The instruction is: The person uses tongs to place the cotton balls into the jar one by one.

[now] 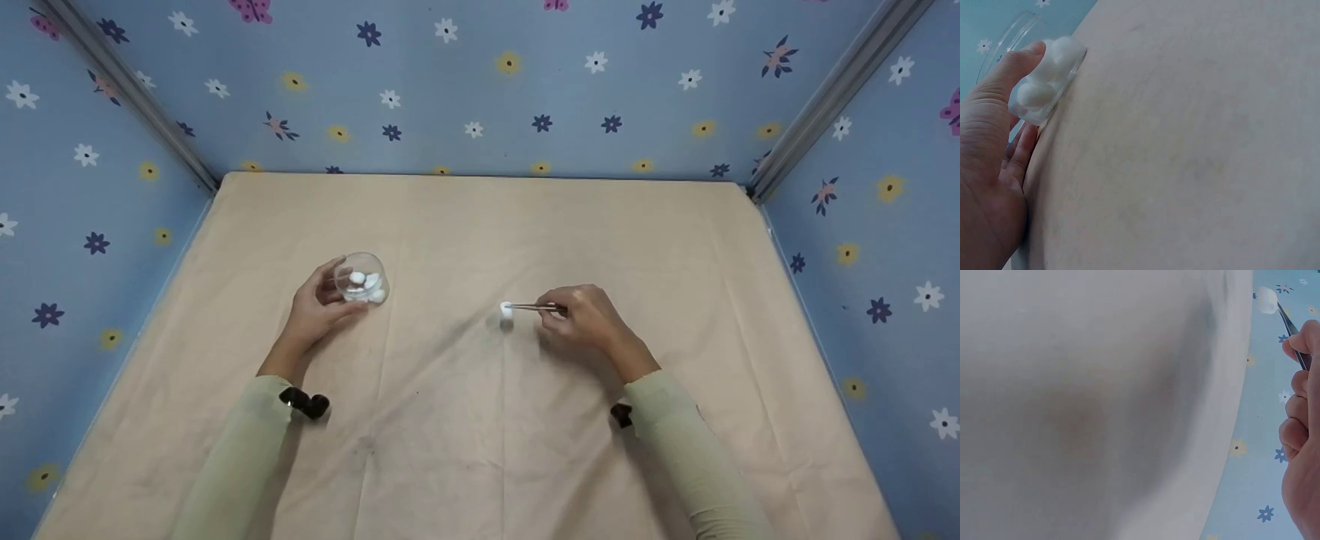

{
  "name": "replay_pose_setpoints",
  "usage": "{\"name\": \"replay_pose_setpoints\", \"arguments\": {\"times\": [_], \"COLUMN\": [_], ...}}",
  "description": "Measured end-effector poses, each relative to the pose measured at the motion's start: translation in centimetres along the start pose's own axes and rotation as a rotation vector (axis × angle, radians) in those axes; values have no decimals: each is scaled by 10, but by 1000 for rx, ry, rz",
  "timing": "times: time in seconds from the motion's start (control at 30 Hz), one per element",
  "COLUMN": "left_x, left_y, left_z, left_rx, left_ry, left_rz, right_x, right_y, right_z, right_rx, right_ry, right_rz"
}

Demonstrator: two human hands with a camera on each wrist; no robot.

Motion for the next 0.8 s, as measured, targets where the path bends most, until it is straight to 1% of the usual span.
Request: {"name": "replay_pose_setpoints", "arguments": {"times": [0.1,0.2,0.4,0.6,0.8], "left_x": [0,0,1,0,0], "left_y": [0,0,1,1,0], "left_z": [0,0,1,0,1], "left_rx": [4,7,1,6,18], "left_ry": [1,10,41,27,22], "left_rz": [-3,-4,-11,-1,1], "right_x": [0,-1,-5,-9,-12], "right_y": [-2,-3,-4,-6,-8], "right_z": [-1,-1,-3,-3,-2], "right_rx": [17,25,3,11,21], "right_ry": [-6,-12,-11,5,-15], "right_rz": [25,28,12,13,0]}}
Point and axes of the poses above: each hand's wrist, its own y-axis away from the middle knuckle, its own x-axis out of the back of the hand, z = x × y, the point moved 1 cm from there along -y, towards the middle knuckle, and after that the axes turned 7 degrees about z, right-handed, at the moved point
